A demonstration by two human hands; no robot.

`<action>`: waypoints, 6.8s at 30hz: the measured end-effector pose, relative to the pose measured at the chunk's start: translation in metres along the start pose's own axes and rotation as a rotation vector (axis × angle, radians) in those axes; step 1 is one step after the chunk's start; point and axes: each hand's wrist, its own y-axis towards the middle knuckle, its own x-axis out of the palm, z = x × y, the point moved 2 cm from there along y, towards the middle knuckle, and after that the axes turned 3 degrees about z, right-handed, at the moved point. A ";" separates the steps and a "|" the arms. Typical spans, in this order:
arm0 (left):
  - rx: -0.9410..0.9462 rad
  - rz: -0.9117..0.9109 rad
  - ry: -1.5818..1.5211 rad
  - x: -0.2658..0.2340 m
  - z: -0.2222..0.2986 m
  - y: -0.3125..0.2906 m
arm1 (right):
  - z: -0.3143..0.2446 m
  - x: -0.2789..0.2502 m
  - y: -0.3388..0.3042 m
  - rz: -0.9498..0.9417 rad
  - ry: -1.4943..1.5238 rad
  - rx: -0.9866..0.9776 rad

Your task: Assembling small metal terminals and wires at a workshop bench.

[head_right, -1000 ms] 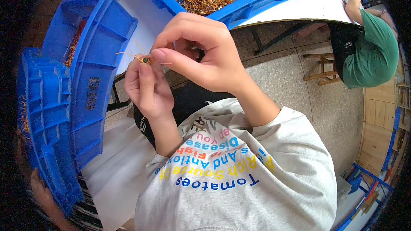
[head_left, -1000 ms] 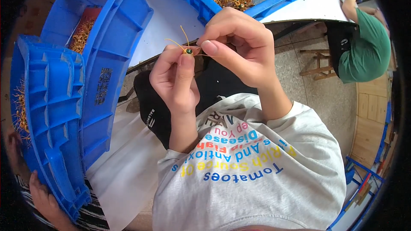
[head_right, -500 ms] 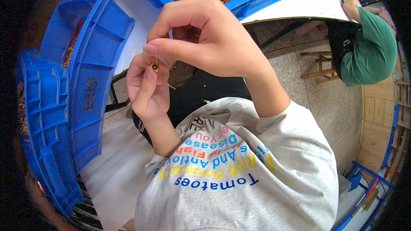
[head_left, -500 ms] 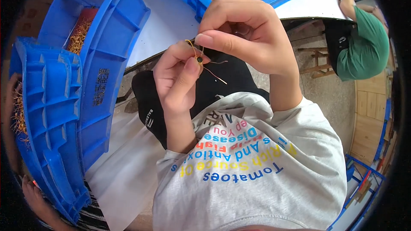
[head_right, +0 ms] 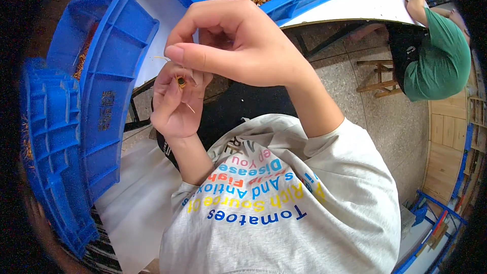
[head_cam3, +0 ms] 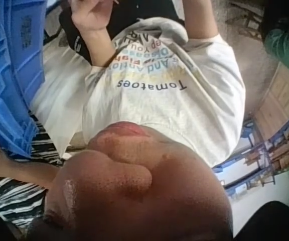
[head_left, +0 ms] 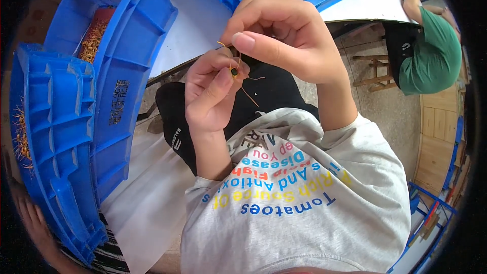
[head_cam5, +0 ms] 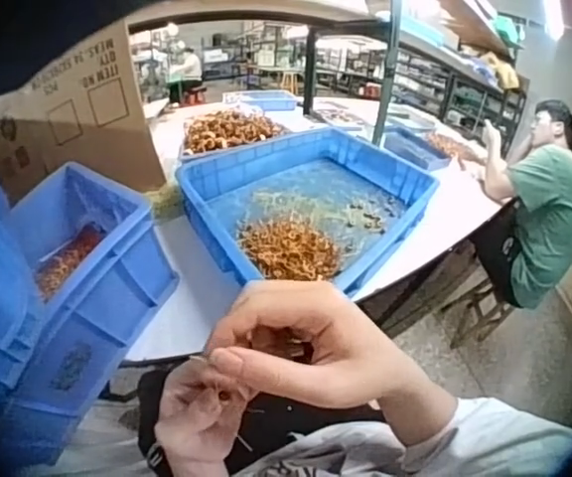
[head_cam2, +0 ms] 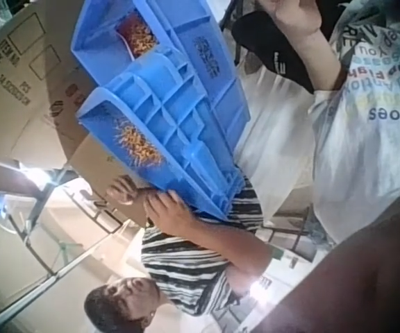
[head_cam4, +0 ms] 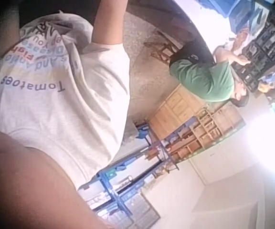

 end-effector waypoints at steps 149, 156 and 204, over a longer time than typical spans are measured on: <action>0.561 0.158 0.698 0.028 0.009 0.001 | 0.007 0.002 -0.025 0.003 0.029 -0.011; 0.451 0.195 0.709 0.029 0.012 -0.004 | -0.001 -0.003 -0.025 0.072 0.004 -0.010; 0.085 -0.258 1.722 0.008 0.002 -0.001 | 0.052 0.141 0.245 -0.764 -1.497 -0.309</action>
